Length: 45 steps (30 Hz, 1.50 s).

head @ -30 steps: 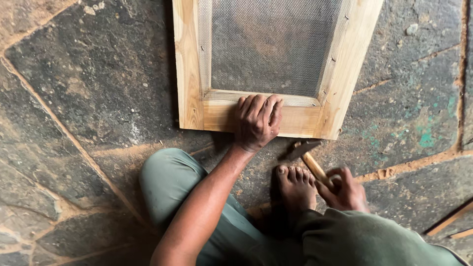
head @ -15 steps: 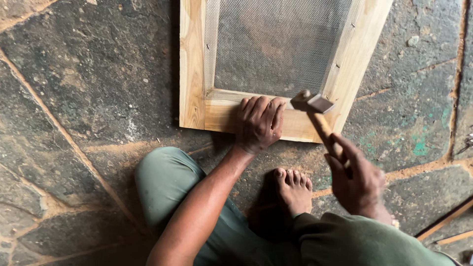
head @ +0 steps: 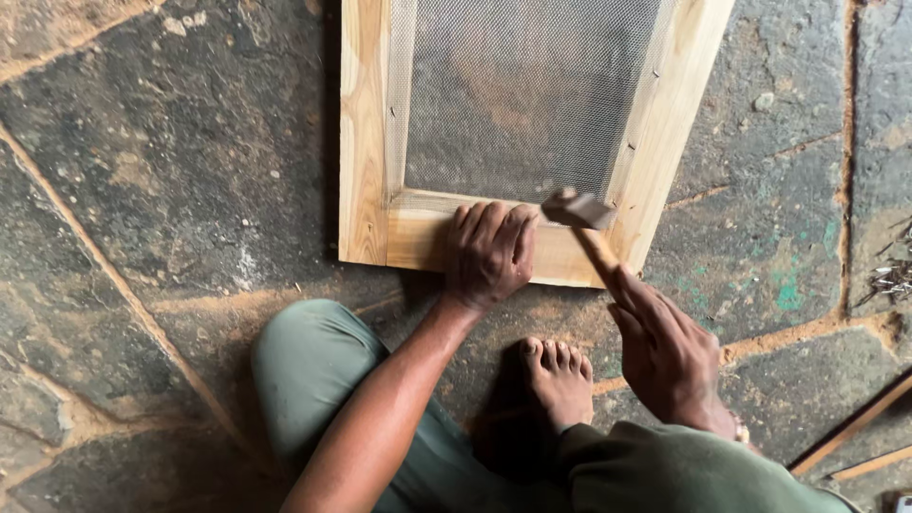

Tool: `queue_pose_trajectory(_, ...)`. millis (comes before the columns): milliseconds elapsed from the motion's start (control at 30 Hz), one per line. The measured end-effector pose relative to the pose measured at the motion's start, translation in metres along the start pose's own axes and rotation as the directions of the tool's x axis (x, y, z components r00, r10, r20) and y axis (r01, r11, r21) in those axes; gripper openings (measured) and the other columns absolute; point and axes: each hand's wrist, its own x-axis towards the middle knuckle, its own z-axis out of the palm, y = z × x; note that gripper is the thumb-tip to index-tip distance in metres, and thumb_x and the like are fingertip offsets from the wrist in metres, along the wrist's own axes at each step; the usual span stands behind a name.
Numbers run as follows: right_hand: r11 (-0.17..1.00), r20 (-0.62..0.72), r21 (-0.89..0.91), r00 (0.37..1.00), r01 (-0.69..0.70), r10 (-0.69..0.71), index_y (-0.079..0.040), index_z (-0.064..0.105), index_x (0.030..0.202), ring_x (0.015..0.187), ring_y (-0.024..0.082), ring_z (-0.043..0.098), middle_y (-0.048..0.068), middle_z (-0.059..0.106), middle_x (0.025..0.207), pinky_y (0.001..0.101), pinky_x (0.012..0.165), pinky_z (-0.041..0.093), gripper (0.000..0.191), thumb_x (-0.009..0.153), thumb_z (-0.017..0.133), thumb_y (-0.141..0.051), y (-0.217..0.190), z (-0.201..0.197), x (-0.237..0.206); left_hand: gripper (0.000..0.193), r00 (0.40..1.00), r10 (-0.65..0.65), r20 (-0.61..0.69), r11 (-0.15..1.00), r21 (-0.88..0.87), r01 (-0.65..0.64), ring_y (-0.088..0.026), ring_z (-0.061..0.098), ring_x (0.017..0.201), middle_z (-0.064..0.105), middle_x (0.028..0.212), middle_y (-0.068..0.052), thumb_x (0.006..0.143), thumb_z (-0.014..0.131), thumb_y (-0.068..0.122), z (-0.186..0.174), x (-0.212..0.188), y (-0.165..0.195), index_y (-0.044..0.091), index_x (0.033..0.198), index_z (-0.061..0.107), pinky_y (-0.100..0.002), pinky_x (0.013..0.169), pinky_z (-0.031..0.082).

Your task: The person sits on a stone floor and uses a hammer to drive nails into a wooden frame, securing a mesh screen. The person repeatedly picks up nails, positions them along the frame edges, and hammers them in, working around the perimeter of the frame.

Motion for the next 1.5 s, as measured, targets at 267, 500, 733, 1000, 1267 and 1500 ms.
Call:
queue_pose_trajectory(267, 0.998, -0.039, -0.019, 0.998, 0.056, -0.057, 0.001, 0.066, 0.129, 0.101, 0.031, 0.076, 0.021, 0.074, 0.117, 0.0367, 0.08, 0.062, 0.037, 0.093, 0.073, -0.002, 0.001, 0.003, -0.004, 0.016, 0.999, -0.031, 0.015, 0.999, -0.015, 0.031, -0.02, 0.056, 0.078, 0.062, 0.087, -0.005, 0.106, 0.057, 0.021, 0.008, -0.009, -0.002, 0.009, 0.107, 0.066, -0.039, 0.074, 0.042)
queue_pose_trajectory(500, 0.995, -0.177, 0.017, 0.98, 0.096, -0.091, 0.006, 0.067, 0.125, 0.107, 0.031, 0.076, 0.02, 0.074, 0.118, 0.0377, 0.087, 0.063, 0.029, 0.097, 0.074, 0.002, 0.001, 0.013, -0.005, 0.035, 0.969, -0.152, -0.194, 0.931, 0.3, 0.206, -0.028, 0.052, 0.11, 0.061, 0.118, -0.013, 0.104, 0.051, 0.025, -0.006, 0.003, -0.033, 0.004, 0.131, 0.06, -0.048, 0.097, 0.039)
queue_pose_trajectory(733, 1.0, 0.011, 0.001, 1.0, 0.006, -0.006, 0.005, 0.071, 0.125, 0.097, 0.031, 0.076, 0.023, 0.075, 0.113, 0.0367, 0.077, 0.063, 0.032, 0.093, 0.072, 0.0, 0.001, 0.011, -0.006, 0.048, 0.952, -0.24, -0.188, 0.928, 0.243, 0.282, -0.034, 0.035, 0.15, 0.046, 0.155, -0.016, 0.11, 0.051, 0.027, -0.018, 0.007, -0.032, 0.003, 0.151, 0.043, -0.057, 0.128, 0.021)
queue_pose_trajectory(1000, 0.999, 0.092, 0.024, 0.995, 0.039, -0.041, 0.004, 0.073, 0.124, 0.096, 0.029, 0.077, 0.023, 0.076, 0.116, 0.0296, 0.067, 0.064, 0.028, 0.096, 0.068, -0.001, 0.012, 0.02, -0.015, 0.048, 0.951, -0.245, -0.188, 0.938, 0.202, 0.281, -0.035, 0.037, 0.15, 0.046, 0.155, -0.015, 0.109, 0.053, 0.027, -0.024, 0.009, -0.032, 0.004, 0.15, 0.043, -0.058, 0.128, 0.02)
queue_pose_trajectory(1267, 0.998, -0.01, 0.052, 1.0, 0.027, -0.026, 0.003, 0.071, 0.125, 0.078, 0.025, 0.076, 0.02, 0.076, 0.115, 0.0333, 0.061, 0.059, 0.027, 0.098, 0.071, -0.001, 0.008, 0.022, -0.016, 0.048, 0.947, -0.246, -0.207, 0.939, 0.192, 0.286, -0.034, 0.038, 0.15, 0.047, 0.155, -0.014, 0.109, 0.053, 0.028, -0.024, 0.007, -0.032, 0.005, 0.15, 0.042, -0.058, 0.128, 0.021)
queue_pose_trajectory(1500, 0.979, 0.021, 0.041, 0.979, 0.2, -0.201, -0.006, 0.064, 0.132, 0.101, 0.031, 0.077, 0.02, 0.076, 0.121, 0.0387, 0.084, 0.065, 0.035, 0.098, 0.064, -0.001, 0.008, 0.007, -0.008, 0.047, 0.947, -0.243, -0.212, 0.943, 0.179, 0.282, -0.034, 0.04, 0.148, 0.048, 0.153, -0.014, 0.108, 0.053, 0.028, -0.024, 0.008, -0.032, 0.005, 0.148, 0.045, -0.057, 0.128, 0.023)
